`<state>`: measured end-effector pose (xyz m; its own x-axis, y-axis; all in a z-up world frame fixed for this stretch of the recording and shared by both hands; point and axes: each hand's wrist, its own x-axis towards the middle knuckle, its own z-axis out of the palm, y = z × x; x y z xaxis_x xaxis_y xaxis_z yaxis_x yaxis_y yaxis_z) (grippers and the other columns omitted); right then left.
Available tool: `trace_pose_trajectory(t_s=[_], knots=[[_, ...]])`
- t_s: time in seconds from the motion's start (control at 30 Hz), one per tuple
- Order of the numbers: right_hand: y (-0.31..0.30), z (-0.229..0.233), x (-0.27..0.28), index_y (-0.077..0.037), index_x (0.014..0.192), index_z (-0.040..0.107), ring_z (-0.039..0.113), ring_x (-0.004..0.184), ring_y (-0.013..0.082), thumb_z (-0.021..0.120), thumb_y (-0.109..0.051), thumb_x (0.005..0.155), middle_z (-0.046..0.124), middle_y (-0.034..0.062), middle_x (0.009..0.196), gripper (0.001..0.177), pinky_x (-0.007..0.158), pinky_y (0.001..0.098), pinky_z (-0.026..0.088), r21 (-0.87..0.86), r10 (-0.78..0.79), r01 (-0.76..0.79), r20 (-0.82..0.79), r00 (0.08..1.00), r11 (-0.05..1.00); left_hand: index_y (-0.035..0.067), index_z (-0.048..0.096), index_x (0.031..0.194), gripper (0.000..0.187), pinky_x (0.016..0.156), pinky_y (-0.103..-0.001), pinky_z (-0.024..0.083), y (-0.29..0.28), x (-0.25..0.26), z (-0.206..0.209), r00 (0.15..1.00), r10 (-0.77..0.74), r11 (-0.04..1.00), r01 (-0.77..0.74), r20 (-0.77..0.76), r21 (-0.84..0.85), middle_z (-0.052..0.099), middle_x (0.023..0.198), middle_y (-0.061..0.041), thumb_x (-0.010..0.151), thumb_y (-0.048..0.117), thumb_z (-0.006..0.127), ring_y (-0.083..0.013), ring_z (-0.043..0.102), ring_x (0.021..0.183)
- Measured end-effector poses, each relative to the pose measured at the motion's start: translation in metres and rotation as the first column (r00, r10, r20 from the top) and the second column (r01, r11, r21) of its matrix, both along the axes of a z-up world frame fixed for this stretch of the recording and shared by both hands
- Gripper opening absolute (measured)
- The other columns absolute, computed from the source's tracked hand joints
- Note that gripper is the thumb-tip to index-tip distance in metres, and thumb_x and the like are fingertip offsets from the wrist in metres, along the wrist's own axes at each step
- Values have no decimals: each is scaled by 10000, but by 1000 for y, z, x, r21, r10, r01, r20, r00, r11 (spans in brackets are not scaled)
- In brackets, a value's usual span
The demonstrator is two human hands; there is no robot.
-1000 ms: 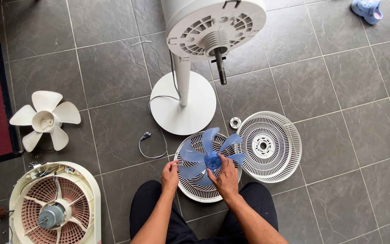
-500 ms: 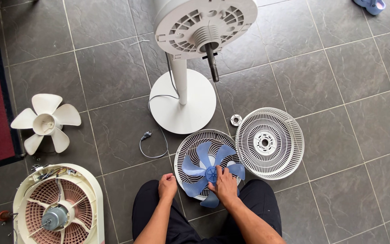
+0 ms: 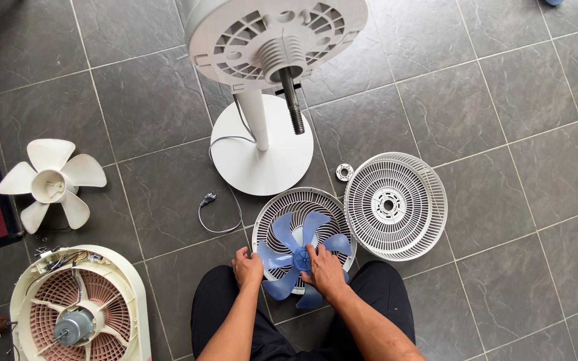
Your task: The person assembles a standing fan by connecting the motor head to the pole, attaching the base, and mounting the fan blade and front cage. The person handles the pole, base, motor head, fan blade, and cage components.
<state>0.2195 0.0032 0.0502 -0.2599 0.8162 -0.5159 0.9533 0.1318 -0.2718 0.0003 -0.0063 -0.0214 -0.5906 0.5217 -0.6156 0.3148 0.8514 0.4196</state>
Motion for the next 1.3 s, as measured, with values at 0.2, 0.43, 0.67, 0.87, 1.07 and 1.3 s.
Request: trace_pose_trajectory(t_s=[0.2,0.43,0.67,0.87,1.07,1.3], knots=[[-4,-25,0,-148,1431,413,580,1039,304,815,-398,771,528,129,1133,812,886,438,472,-15,36,-35,65,997,999,141,609,1327,451,1053,-400,471,-15,-12,-2,1000,-2,1000,2,7,18,626,1298,-109,894,262,649,-276,582,1239],[5,1,19,-206,1377,529,585,1105,262,738,-347,909,574,68,1196,531,946,418,469,118,-140,155,-126,982,981,153,633,1305,422,1066,-398,463,-13,-21,-2,1000,-29,1000,29,-4,4,630,1303,-101,901,275,648,-274,569,1264],[36,23,62,-22,1332,578,604,1003,406,766,-232,705,601,218,1092,687,801,518,479,501,-434,402,-59,899,766,155,814,1105,284,862,-377,559,10,8,0,972,-128,991,119,197,61,784,1017,-128,935,266,616,-248,727,944],[36,18,85,-242,1264,685,661,888,301,627,-170,936,631,100,955,341,776,446,538,229,-438,420,29,899,878,69,772,1120,299,698,-295,564,25,47,6,821,-92,993,37,563,110,799,984,-69,959,249,597,-127,753,803],[39,49,86,-182,1193,699,660,855,319,620,-168,927,624,101,951,278,739,451,540,342,-485,482,-83,871,807,46,739,1177,329,723,-264,566,31,72,32,740,-199,976,93,642,195,791,1025,-66,945,239,606,-133,751,821],[34,112,50,-131,1140,702,669,811,321,626,-122,921,629,113,925,232,706,454,537,323,-513,610,-339,789,724,90,506,1429,644,767,-303,577,61,113,107,620,-218,974,87,754,209,684,1266,-68,912,419,705,-174,717,1029]])
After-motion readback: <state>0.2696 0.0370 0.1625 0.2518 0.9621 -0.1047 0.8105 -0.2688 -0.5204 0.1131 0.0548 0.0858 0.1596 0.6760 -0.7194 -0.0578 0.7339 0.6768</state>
